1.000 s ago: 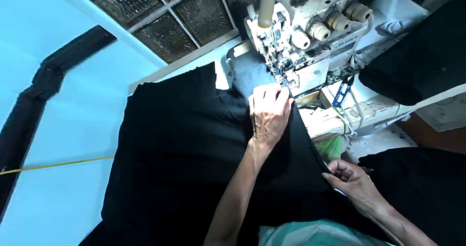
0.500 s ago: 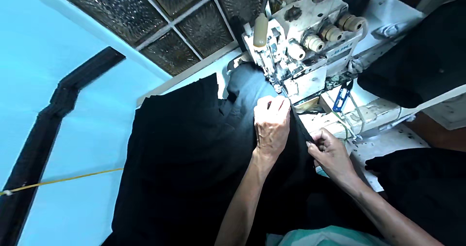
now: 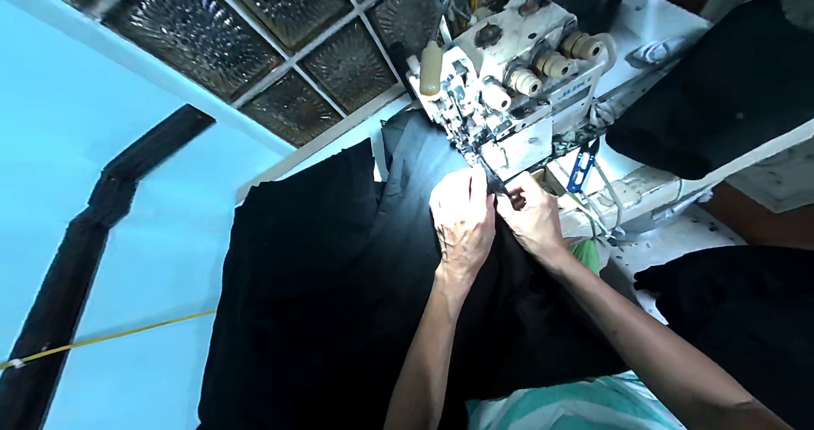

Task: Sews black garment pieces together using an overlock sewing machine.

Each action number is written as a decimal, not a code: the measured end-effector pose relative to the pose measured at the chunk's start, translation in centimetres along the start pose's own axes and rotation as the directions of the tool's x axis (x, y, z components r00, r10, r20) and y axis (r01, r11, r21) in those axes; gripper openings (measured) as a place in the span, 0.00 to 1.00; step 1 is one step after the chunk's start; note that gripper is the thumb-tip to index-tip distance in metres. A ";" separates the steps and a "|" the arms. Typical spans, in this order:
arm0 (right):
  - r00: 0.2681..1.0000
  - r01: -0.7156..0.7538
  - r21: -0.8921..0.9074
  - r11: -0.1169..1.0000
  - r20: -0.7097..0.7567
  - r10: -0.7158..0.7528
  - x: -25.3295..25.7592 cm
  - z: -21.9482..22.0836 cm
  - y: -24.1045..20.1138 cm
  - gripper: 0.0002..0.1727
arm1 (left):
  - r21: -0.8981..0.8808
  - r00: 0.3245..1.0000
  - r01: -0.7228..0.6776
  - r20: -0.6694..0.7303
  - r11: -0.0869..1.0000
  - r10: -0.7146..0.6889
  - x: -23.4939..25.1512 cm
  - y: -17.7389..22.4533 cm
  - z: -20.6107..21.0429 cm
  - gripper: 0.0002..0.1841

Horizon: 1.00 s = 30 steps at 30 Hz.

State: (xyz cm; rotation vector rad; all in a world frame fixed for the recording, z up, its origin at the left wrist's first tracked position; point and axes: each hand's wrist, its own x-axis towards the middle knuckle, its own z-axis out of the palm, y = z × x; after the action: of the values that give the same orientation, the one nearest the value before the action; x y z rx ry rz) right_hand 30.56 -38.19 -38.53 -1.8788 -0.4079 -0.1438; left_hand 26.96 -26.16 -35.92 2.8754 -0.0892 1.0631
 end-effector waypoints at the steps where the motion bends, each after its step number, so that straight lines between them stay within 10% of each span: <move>1: 1.000 -0.006 0.018 1.000 0.023 0.006 -0.1 -0.2 0.2 0.11 | -0.024 1.000 0.005 0.008 1.000 -0.005 -0.2 -0.1 0.0 0.20; 13: 0.807 -0.428 0.288 0.857 0.548 0.220 -1.8 -3.8 0.0 0.09 | -0.085 0.997 0.009 0.075 0.996 -0.003 0.4 -0.4 -0.9 0.19; 22: 0.800 -0.275 -0.142 0.951 0.515 0.309 -6.9 -7.0 3.0 0.13 | -0.127 0.986 0.023 0.169 0.992 -0.002 0.5 -0.4 -2.1 0.21; 30: 0.775 -0.486 0.144 0.862 0.527 0.349 -8.8 -8.6 1.9 0.15 | -0.276 0.985 0.080 0.169 0.958 -0.034 1.3 -3.3 -2.2 0.16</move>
State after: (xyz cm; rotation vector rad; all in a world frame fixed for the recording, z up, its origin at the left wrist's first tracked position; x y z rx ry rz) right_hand 23.91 -48.56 -39.86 -1.6655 -0.3076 0.6794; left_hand 26.74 -22.74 -33.55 2.6815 -0.1527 0.7354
